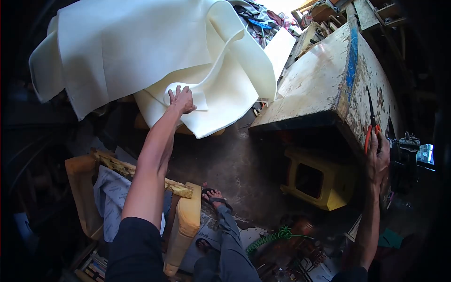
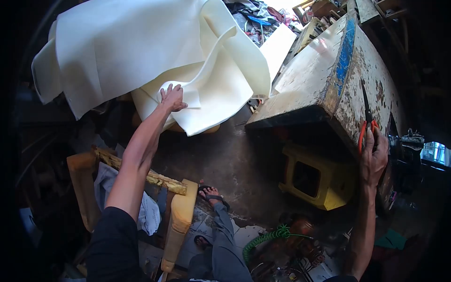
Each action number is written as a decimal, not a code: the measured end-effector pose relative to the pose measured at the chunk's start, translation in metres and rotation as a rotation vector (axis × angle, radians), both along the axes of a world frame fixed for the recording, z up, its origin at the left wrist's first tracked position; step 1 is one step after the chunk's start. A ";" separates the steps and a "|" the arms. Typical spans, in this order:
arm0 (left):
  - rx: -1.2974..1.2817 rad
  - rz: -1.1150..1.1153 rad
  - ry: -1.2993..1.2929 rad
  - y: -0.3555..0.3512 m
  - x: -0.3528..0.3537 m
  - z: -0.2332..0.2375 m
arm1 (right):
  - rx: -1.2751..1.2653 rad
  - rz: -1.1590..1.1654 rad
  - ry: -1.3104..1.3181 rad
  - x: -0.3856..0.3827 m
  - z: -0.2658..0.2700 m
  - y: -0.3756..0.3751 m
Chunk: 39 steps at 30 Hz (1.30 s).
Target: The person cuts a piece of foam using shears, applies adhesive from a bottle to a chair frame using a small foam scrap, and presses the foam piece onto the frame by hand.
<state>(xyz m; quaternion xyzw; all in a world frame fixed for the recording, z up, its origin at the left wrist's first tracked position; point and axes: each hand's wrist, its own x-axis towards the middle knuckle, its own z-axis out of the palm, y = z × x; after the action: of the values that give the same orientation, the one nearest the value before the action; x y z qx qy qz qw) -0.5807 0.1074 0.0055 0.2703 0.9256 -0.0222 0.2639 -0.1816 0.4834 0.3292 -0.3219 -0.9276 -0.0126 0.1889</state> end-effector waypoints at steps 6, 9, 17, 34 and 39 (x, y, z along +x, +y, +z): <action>1.009 0.144 0.073 -0.039 0.126 0.094 | 0.336 -0.046 -0.003 -0.009 -0.018 -0.060; 1.271 0.415 -0.238 -0.089 0.245 0.215 | -0.715 0.125 0.168 -0.009 -0.048 -0.178; 1.463 0.979 -0.832 -0.242 0.471 0.304 | -1.712 0.500 -0.679 -0.038 -0.036 -0.421; 1.488 2.283 0.418 -0.665 0.982 0.164 | -0.567 1.492 -1.456 0.347 -0.036 -0.770; 1.431 2.368 0.150 -0.740 1.069 0.059 | -0.572 1.561 -1.476 0.421 -0.038 -0.857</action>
<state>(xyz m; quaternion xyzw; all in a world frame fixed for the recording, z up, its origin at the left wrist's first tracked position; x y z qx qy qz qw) 0.4880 -0.6324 0.0646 -0.5948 0.4232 0.6730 -0.1190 0.2396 -0.3741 0.2917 0.4052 -0.7290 0.1358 -0.5348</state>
